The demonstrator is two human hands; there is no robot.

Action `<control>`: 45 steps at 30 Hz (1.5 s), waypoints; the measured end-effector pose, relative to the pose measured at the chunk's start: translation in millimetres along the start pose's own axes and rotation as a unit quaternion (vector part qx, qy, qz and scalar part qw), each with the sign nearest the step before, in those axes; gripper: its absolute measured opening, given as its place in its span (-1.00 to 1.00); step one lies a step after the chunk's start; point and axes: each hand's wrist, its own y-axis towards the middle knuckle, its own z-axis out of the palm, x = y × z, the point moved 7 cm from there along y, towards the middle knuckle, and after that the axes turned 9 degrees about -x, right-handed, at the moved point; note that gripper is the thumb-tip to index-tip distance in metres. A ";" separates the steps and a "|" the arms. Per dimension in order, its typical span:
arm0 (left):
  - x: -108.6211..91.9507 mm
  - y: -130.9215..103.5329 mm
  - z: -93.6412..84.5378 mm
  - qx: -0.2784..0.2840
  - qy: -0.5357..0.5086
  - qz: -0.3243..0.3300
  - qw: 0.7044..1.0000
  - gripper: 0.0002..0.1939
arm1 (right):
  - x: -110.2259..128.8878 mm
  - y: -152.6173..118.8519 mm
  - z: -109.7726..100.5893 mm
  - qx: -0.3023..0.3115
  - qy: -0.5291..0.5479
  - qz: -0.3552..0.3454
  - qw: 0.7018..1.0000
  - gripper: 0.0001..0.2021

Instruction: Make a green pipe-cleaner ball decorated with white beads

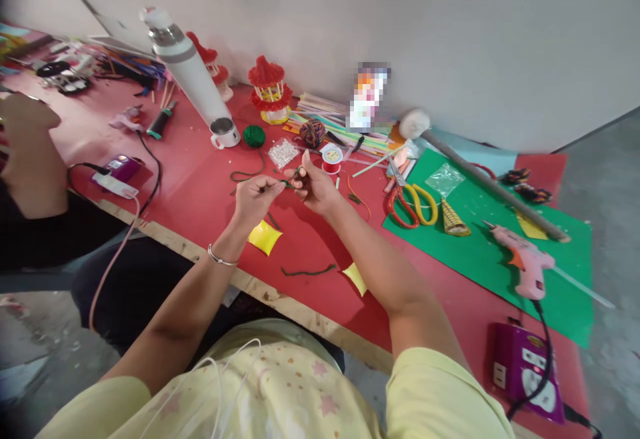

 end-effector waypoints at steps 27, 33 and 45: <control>12.4 -4.8 -6.0 -0.013 0.017 0.009 1.000 -0.83 | 32.0 -16.3 3.5 -0.075 -0.434 -0.322 0.838 -0.53; 16.7 -10.7 11.4 0.039 -0.066 -0.075 0.994 -0.84 | 23.4 -13.1 4.3 -0.061 -0.323 -0.242 0.913 -0.34; 32.3 2.8 -11.5 -0.004 -0.061 -0.095 0.994 -0.83 | 17.9 -11.4 10.3 0.067 -0.490 -0.237 0.836 -0.61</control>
